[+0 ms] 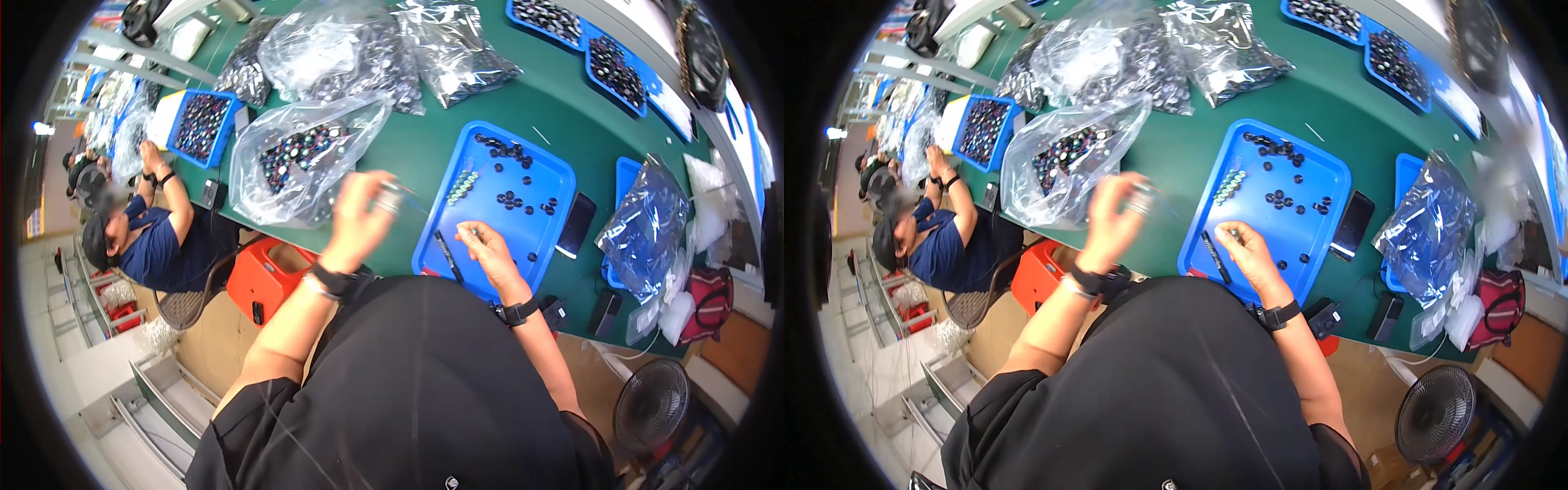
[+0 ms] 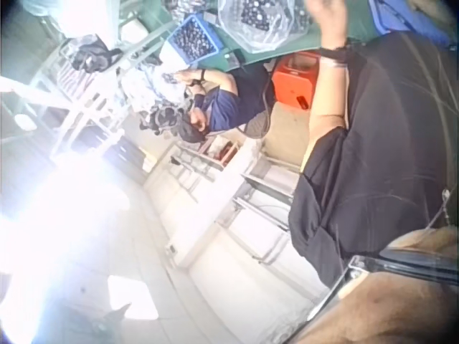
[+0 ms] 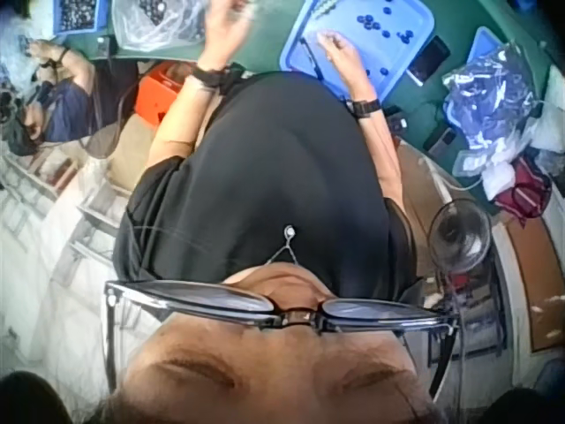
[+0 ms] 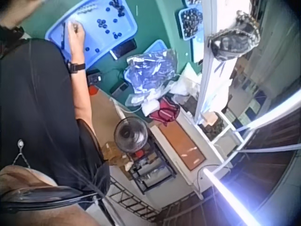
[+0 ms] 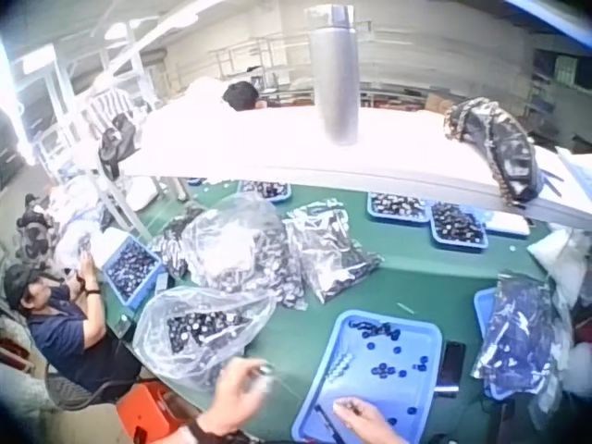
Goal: The person sits at a green workbench and assembles small electronic components by hand. They pick up cylindrical parts and small black circular pieces from a blue tray, fit them together, and place the assembled units back on the tray. The process is repetitive, involving picking, aligning, and joining components one by one.
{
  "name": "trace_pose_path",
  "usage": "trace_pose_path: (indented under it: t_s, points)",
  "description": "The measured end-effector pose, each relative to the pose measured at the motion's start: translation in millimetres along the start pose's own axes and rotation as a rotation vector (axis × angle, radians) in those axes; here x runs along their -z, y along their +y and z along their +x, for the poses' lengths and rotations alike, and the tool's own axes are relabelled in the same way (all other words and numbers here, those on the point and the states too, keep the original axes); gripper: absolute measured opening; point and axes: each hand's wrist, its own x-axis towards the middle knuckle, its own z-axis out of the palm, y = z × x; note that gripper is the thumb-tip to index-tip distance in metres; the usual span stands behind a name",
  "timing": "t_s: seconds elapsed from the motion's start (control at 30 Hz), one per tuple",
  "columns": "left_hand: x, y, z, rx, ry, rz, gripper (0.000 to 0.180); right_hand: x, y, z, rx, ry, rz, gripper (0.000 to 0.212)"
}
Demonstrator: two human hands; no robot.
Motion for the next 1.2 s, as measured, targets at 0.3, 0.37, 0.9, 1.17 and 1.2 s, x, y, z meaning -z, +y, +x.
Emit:
trace_pose_path:
  t_s: [0.3,0.37,0.9,1.17,1.2]
  points:
    - [-8,-24,39,-0.088,-0.058,0.236,0.037,75,82,-16,-0.083,0.374,-0.157,0.023]
    - [-65,-14,26,-0.026,-0.310,0.050,0.031,83,89,-24,-0.041,0.481,-0.181,0.023]
    - [-227,-25,4,0.287,-0.755,-0.211,0.030,70,64,-47,0.044,0.502,0.181,0.022]
    - [-143,19,-3,0.719,-0.752,-0.895,0.037,56,5,-33,0.185,0.280,0.231,0.018]
    - [-135,24,-4,0.735,-0.759,-0.884,0.037,55,3,-32,0.191,0.260,0.185,0.018]
